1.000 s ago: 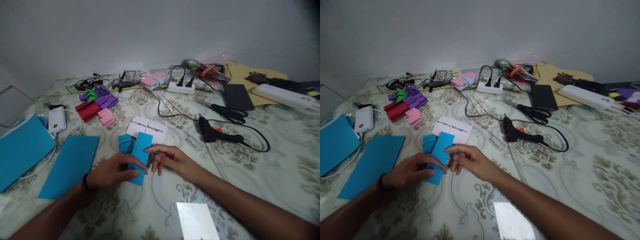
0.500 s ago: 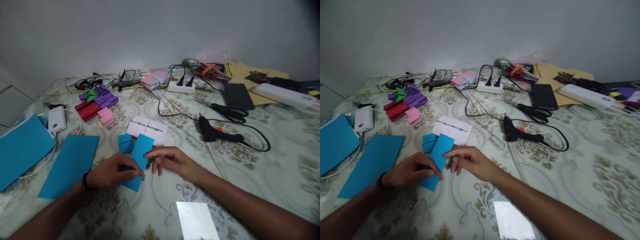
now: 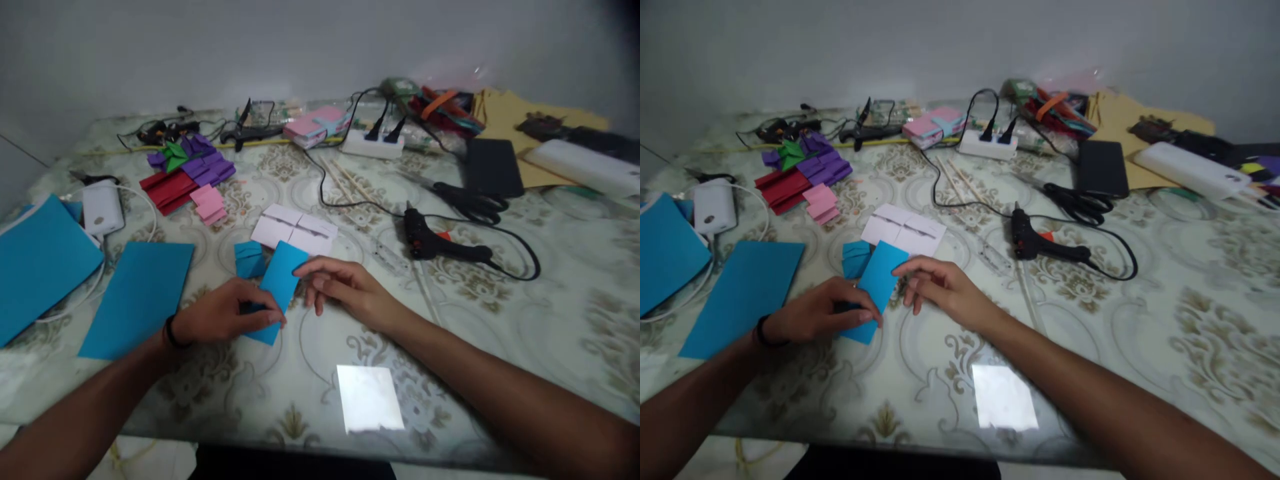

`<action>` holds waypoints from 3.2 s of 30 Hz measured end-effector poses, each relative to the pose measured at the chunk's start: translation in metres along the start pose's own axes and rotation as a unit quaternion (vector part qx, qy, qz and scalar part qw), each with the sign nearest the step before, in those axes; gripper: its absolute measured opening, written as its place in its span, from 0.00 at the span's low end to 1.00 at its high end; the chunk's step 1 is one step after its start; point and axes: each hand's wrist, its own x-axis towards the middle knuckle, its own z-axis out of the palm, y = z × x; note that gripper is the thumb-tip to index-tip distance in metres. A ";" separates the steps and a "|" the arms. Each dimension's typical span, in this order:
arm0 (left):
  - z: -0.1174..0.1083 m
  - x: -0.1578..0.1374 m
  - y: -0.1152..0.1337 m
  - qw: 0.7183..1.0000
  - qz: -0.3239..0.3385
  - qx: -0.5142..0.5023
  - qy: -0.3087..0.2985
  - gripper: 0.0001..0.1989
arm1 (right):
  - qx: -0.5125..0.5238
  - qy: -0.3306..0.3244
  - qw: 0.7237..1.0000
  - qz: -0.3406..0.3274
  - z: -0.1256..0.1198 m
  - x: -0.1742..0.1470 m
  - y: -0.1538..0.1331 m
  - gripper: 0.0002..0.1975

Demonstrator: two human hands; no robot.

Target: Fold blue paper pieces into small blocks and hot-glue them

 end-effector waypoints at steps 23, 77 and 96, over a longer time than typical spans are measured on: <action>0.004 0.002 -0.005 0.999 0.014 -0.024 0.031 0.09 | -0.171 -0.126 0.974 -0.076 0.004 -0.003 -0.012 0.13; -0.002 0.000 0.000 0.999 -0.010 -0.045 0.006 0.15 | -0.181 -0.133 0.970 -0.091 0.004 -0.002 -0.012 0.15; 0.000 -0.005 -0.002 0.996 0.055 0.056 -0.030 0.18 | -0.102 -0.129 0.985 -0.056 0.001 -0.005 -0.008 0.16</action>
